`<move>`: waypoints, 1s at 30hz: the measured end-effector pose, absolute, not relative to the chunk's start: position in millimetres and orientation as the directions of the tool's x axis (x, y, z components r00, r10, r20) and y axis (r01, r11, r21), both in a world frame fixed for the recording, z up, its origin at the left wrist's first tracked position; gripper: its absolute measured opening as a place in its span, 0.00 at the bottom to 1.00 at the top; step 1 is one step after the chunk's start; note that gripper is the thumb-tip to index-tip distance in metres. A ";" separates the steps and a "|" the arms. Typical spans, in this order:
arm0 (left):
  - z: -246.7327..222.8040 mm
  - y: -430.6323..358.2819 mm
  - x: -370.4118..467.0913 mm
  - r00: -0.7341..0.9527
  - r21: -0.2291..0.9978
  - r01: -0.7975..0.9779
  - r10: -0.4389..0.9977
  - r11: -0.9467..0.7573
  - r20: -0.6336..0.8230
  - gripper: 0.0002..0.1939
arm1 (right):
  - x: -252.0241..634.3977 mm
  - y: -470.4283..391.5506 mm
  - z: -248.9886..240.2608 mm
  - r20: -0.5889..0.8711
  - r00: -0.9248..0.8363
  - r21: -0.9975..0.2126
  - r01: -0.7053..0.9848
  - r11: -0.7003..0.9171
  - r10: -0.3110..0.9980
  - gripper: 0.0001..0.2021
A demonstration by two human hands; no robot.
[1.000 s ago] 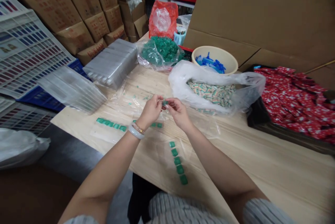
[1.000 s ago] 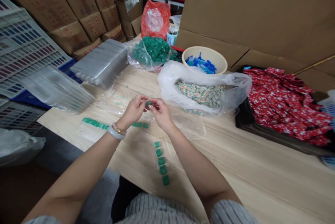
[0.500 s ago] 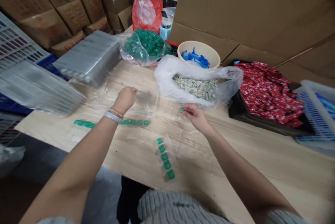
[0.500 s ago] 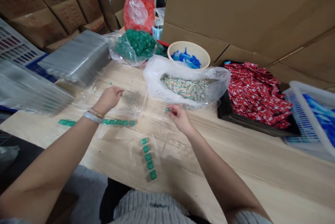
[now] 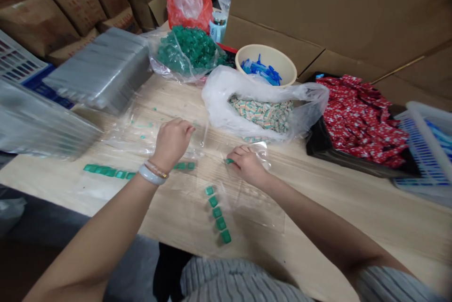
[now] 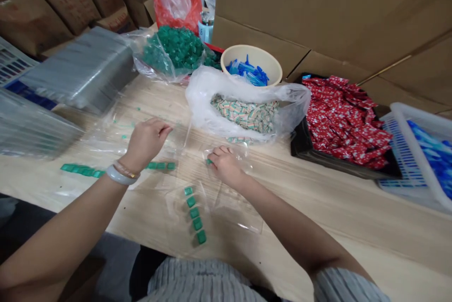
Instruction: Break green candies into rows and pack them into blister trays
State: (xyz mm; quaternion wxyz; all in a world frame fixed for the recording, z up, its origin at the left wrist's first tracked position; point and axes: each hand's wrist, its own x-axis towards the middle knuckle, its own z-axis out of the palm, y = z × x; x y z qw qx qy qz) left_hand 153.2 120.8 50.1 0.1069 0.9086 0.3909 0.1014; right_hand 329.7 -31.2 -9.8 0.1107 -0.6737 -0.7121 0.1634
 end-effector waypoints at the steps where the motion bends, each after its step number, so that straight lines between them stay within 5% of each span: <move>1: 48.8 114.3 154.5 0.692 0.289 0.667 0.715 -0.686 0.100 0.11 | 329.0 -30.3 -9.9 -0.064 -0.069 -0.371 0.928 0.040 0.996 0.08; 7: 25.4 74.7 167.7 0.846 0.542 0.470 0.531 -0.696 -0.052 0.10 | 323.4 -22.7 -4.0 -0.113 -0.135 -0.316 0.944 0.093 0.984 0.09; 12: 8.7 61.2 181.2 0.864 0.556 0.492 0.455 -0.670 -0.216 0.11 | 318.1 -17.1 -13.0 -0.142 -0.088 -0.287 0.957 0.044 0.986 0.09; 21: 4.8 57.1 184.0 0.809 0.563 0.565 0.539 -0.603 -0.235 0.11 | 329.3 -26.1 -8.0 -0.024 -0.019 -0.628 0.778 0.000 1.000 0.13; 24: 10.3 55.3 183.6 0.798 0.558 0.577 0.558 -0.597 -0.228 0.10 | 348.1 -46.7 1.3 0.105 0.160 -0.620 0.782 -0.061 0.981 0.11; 26: 13.5 52.5 185.7 0.789 0.566 0.577 0.580 -0.589 -0.201 0.09 | 363.8 -65.2 -0.1 0.145 0.389 -0.569 0.785 -0.245 0.910 0.11; 30: 10.4 43.6 196.9 0.780 0.510 0.594 0.602 -0.623 -0.173 0.11 | 382.5 -91.8 -24.8 -0.021 0.619 -0.565 0.640 -0.520 0.785 0.13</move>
